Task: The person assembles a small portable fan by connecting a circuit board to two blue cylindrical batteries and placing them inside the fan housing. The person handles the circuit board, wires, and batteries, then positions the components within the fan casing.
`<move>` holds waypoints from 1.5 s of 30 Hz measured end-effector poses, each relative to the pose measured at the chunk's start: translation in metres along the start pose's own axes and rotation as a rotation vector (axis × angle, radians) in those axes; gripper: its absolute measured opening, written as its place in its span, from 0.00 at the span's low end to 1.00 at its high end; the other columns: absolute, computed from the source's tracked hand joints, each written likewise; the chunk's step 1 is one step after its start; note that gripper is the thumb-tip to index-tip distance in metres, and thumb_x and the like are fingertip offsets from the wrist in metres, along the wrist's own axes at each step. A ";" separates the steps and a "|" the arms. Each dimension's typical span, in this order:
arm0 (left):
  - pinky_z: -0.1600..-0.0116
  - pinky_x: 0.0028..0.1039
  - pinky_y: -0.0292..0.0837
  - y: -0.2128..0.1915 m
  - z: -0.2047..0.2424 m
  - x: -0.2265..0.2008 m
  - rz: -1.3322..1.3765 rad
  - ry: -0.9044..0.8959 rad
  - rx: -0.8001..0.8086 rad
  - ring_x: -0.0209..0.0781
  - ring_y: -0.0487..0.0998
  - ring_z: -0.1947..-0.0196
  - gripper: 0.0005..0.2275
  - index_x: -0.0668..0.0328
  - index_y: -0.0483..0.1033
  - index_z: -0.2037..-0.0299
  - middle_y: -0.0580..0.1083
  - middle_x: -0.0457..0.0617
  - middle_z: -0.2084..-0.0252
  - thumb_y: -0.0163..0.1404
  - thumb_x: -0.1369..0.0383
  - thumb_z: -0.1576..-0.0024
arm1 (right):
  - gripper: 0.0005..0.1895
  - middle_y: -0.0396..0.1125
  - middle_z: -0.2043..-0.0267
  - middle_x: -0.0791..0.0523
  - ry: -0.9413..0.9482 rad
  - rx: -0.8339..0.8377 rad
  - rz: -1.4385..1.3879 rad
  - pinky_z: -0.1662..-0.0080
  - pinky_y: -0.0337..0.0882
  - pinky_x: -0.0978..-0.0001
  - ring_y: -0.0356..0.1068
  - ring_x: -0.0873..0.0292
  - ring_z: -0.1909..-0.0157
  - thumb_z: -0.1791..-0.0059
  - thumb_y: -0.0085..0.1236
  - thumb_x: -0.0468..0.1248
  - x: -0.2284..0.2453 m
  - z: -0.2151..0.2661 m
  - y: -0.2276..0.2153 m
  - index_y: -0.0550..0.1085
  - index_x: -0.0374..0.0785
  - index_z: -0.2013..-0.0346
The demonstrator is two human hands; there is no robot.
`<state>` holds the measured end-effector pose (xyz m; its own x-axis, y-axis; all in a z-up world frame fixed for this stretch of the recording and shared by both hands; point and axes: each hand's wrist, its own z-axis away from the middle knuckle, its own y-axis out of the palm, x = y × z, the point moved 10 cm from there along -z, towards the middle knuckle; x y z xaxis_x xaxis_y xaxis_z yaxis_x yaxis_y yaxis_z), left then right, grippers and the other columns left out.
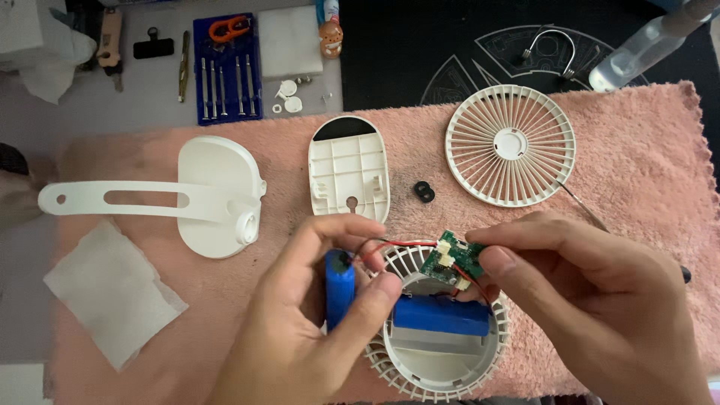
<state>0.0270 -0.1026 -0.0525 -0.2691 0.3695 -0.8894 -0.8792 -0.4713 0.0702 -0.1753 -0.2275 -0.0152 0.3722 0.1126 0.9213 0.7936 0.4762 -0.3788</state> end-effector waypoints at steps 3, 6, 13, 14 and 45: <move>0.52 0.17 0.82 0.006 0.001 -0.015 -0.141 0.131 0.031 0.26 0.83 0.65 0.15 0.53 0.85 0.43 0.86 0.44 0.58 0.65 0.68 0.40 | 0.13 0.89 0.57 0.50 0.077 0.000 0.021 0.60 0.96 0.71 0.93 0.58 0.67 0.48 0.66 0.29 -0.009 -0.001 -0.001 0.89 0.30 0.50; 0.49 0.20 0.90 0.005 -0.001 -0.006 -0.348 -0.041 0.029 0.26 0.92 0.62 0.21 0.35 0.86 0.40 0.92 0.35 0.57 0.68 0.58 0.46 | 0.13 0.86 0.57 0.46 0.086 0.002 -0.087 0.61 0.96 0.67 0.90 0.54 0.67 0.48 0.65 0.27 -0.014 -0.003 0.000 0.88 0.26 0.50; 0.54 0.17 0.86 0.019 -0.001 -0.016 -0.426 -0.007 0.026 0.23 0.88 0.70 0.28 0.28 0.84 0.37 0.99 0.30 0.56 0.70 0.51 0.51 | 0.13 0.88 0.56 0.50 0.018 -0.046 0.050 0.59 0.93 0.74 0.89 0.59 0.66 0.48 0.67 0.29 0.001 -0.001 0.000 0.87 0.29 0.50; 0.56 0.18 0.83 0.019 -0.001 -0.017 -0.451 -0.004 0.000 0.24 0.83 0.73 0.27 0.25 0.85 0.38 0.97 0.29 0.61 0.70 0.50 0.52 | 0.13 0.89 0.57 0.51 -0.003 -0.071 0.092 0.58 0.92 0.75 0.89 0.61 0.65 0.49 0.68 0.29 0.004 0.001 -0.002 0.87 0.30 0.50; 0.44 0.16 0.90 0.029 -0.001 -0.021 -0.387 0.162 0.034 0.21 0.97 0.50 0.14 0.43 0.94 0.50 0.97 0.35 0.53 0.66 0.56 0.44 | 0.35 0.85 0.53 0.57 -0.122 0.043 -0.087 0.46 0.78 0.71 0.80 0.64 0.51 0.55 0.76 0.28 -0.012 0.018 0.010 0.80 0.32 0.31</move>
<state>0.0078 -0.1244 -0.0320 0.1469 0.3820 -0.9124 -0.9163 -0.2950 -0.2710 -0.1801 -0.2083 -0.0287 0.2392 0.1734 0.9554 0.7982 0.5252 -0.2951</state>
